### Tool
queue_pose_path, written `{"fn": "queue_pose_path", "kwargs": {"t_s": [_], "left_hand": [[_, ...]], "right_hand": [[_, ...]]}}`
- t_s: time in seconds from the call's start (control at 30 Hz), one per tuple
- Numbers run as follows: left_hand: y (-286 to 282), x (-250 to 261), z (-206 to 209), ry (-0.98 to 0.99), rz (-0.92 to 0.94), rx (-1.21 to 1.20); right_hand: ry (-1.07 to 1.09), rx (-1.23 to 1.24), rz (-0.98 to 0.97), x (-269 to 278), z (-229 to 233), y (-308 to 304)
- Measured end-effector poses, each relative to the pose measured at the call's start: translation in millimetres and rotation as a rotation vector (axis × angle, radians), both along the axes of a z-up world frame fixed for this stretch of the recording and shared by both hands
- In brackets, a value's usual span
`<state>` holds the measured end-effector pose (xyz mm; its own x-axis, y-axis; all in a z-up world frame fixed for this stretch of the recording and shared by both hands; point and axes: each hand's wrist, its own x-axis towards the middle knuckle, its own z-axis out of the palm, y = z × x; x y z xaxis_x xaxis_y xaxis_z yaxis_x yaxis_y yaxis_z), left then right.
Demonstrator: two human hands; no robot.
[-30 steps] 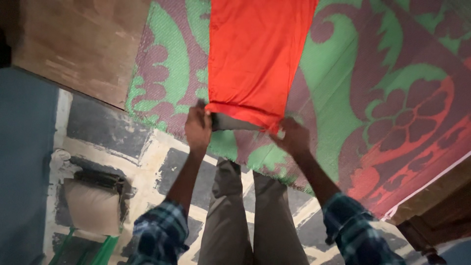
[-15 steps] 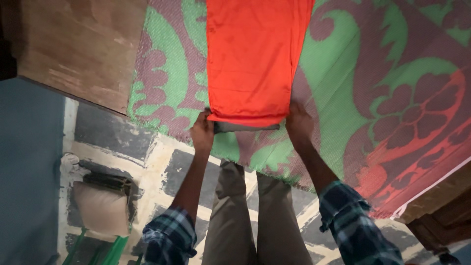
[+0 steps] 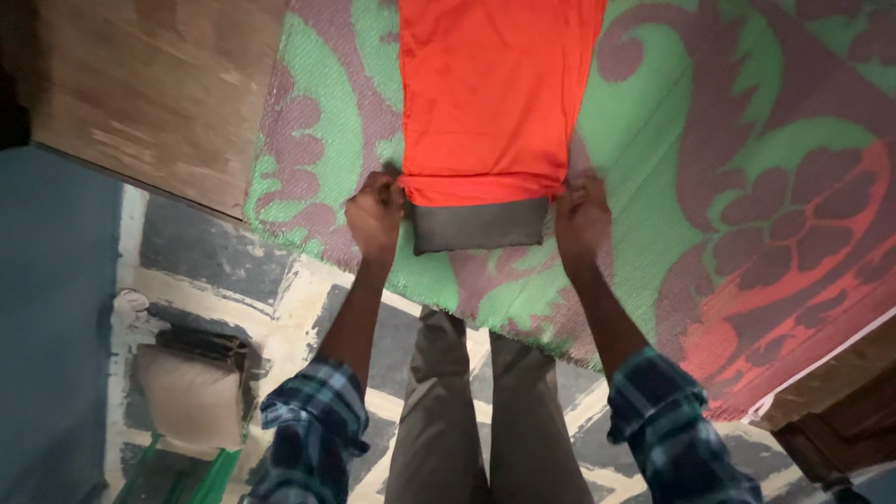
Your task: The person folds a red cloth by hand, inserts it into a gray sleeve, then repeatedly removes and refolds both items.
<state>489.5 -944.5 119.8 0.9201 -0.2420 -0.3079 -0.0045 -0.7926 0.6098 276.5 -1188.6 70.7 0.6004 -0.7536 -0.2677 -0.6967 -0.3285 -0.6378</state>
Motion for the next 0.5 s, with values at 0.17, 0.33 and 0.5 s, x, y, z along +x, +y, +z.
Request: {"fn": "queue_pose_path", "kwargs": {"t_s": [0.17,0.33,0.5], "left_hand": [[-22,24,6,0.003,0.123,-0.082],[-20,54,-9,0.056,-0.033,-0.123],[-27,39,-22,0.111,-0.153,0.037]], "right_hand": [[0.073,-0.184,0.355,12,40,8],[0.07,0.032,0.367,24,30,5],[-0.32,0.094,0.233,49,-3,-39]]}}
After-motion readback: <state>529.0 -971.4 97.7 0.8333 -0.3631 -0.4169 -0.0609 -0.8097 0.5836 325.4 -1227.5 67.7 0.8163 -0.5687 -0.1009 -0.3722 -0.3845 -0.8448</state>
